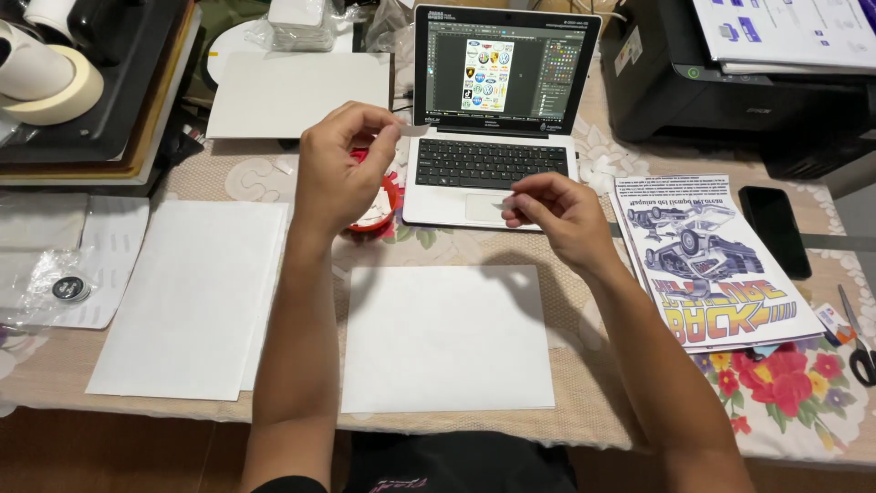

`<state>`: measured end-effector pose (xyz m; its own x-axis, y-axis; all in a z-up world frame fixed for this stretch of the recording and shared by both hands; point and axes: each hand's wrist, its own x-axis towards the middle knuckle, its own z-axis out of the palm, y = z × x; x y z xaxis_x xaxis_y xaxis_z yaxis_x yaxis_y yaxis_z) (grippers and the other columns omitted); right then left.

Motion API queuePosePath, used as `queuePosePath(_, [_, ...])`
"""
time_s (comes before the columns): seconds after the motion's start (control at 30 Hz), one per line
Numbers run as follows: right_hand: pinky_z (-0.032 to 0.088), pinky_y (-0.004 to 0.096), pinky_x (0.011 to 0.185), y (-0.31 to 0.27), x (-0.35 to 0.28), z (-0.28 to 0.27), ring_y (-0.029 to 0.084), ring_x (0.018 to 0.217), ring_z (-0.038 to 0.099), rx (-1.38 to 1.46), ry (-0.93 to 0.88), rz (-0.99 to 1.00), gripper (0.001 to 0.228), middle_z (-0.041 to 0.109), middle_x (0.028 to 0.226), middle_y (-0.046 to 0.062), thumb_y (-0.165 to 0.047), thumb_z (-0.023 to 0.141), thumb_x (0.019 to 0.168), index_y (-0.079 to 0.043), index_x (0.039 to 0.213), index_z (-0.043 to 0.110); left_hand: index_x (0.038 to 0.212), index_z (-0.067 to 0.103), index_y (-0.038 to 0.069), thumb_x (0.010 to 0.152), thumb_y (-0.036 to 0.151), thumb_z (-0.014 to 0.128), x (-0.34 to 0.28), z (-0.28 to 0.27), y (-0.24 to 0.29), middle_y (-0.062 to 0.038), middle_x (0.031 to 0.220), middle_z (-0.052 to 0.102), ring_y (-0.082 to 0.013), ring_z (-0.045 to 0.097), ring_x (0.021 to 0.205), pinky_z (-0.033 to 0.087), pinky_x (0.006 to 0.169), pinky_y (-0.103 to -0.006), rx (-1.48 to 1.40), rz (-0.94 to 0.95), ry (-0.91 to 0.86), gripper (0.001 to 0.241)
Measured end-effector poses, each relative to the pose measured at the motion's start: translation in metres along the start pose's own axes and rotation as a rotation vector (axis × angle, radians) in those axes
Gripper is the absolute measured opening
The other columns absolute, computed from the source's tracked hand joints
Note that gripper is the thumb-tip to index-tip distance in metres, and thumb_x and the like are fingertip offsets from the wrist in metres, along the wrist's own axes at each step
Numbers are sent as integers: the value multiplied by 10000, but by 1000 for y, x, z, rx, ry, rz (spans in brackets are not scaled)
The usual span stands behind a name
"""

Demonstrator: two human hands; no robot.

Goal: Peeling small adhesive labels and sticking them onto a sheet of paper

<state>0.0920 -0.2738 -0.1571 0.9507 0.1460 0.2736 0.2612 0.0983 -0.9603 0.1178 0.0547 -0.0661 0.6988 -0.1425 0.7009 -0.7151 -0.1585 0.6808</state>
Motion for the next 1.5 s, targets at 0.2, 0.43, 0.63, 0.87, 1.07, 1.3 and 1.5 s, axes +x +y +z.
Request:
queuePosePath(0.2, [742,464,896,39,-54,-31,280,982,832,-39,75,75,225,817,1084,242,30,749,1075,102,1288,747,1067,855,-37,991,-12,821,-18,12,-131,-211,932,726,-407,781,831,652,741,-507,644,-103,-98,87])
queuePosePath(0.43, [747,468,922,69,-71,-40,285,1002,840,74,159,141,220,808,1105,229,21,757,1071,109,1272,734,1127,882,19,982,-70,741,-39,14,-193,-155,1017,684,-433,760,975,658,912,-528,819,-195,-220,221])
queuePosePath(0.63, [739,447,907,55,-74,-30,262,981,836,58,151,157,220,806,1085,213,24,787,1043,105,1245,750,1181,873,132,1062,96,768,-32,16,-173,-96,1033,733,-367,779,1052,629,983,-482,634,-273,-168,162])
queuePosePath(0.87, [733,476,929,54,-78,-31,257,997,827,47,140,177,242,810,1098,232,26,814,1020,111,1240,759,1384,846,71,942,-137,738,-36,16,-187,-147,1122,813,-394,785,1125,609,1056,-484,742,-231,-236,500])
queuePosePath(1.07, [741,399,859,60,-74,-34,227,913,832,15,158,133,223,813,1058,204,29,811,1023,91,1232,762,1339,838,80,946,-91,705,-24,26,-142,-146,1098,796,-393,769,1063,594,1019,-494,686,-173,-222,448])
queuePosePath(1.3, [744,388,762,69,-73,-47,256,834,835,-63,195,36,226,787,971,211,44,809,1041,82,1250,731,1198,878,78,839,305,978,-40,105,-70,-183,1036,850,-370,831,980,652,926,-503,340,-363,-1038,436])
queuePosePath(1.5, [731,381,697,55,-75,-48,267,840,824,-168,216,123,189,779,961,198,-69,791,1104,23,1239,697,1188,782,54,600,523,1128,-46,127,-54,-166,1064,799,-394,805,1050,654,914,-490,494,-474,-1263,829])
